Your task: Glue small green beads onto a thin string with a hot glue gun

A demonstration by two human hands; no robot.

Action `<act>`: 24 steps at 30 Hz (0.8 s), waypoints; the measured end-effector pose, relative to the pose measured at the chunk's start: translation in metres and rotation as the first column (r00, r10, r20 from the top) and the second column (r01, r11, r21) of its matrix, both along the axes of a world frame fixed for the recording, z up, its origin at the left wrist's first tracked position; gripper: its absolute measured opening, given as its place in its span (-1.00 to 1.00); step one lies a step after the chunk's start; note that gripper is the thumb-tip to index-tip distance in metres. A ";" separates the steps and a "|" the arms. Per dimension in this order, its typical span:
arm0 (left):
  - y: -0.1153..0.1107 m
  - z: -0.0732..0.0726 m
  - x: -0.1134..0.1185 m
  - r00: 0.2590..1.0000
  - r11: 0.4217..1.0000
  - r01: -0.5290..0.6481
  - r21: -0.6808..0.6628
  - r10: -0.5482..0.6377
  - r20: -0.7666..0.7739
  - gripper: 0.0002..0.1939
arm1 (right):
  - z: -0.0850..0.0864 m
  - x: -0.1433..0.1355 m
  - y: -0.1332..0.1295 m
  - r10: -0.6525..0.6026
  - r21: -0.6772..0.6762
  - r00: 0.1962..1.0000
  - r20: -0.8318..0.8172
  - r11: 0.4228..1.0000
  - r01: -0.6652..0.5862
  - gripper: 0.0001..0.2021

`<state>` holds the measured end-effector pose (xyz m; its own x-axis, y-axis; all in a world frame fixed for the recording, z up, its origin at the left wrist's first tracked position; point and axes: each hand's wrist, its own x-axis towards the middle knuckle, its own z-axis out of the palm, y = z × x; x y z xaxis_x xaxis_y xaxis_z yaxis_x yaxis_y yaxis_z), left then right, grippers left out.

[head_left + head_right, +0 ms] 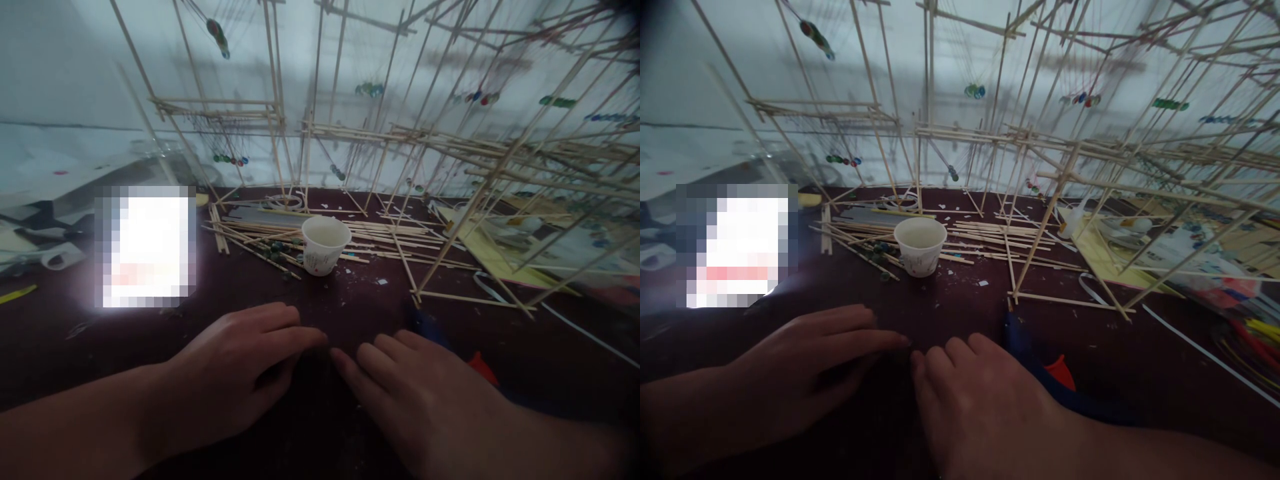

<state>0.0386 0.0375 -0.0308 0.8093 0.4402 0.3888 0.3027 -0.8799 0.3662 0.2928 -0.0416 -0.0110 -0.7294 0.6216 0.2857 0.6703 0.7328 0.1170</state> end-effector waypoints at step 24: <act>0.000 -0.007 -0.003 0.998 0.998 -0.057 0.011 0.057 -0.027 -0.48 | 0.004 0.002 0.000 0.003 0.003 1.000 -0.020 1.000 -0.003 -0.81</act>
<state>0.0360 0.0370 -0.0380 0.7932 0.4820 0.3721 0.3622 -0.8647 0.3480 0.2945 -0.0418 -0.0071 -0.7255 0.6182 0.3026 0.6701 0.7346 0.1060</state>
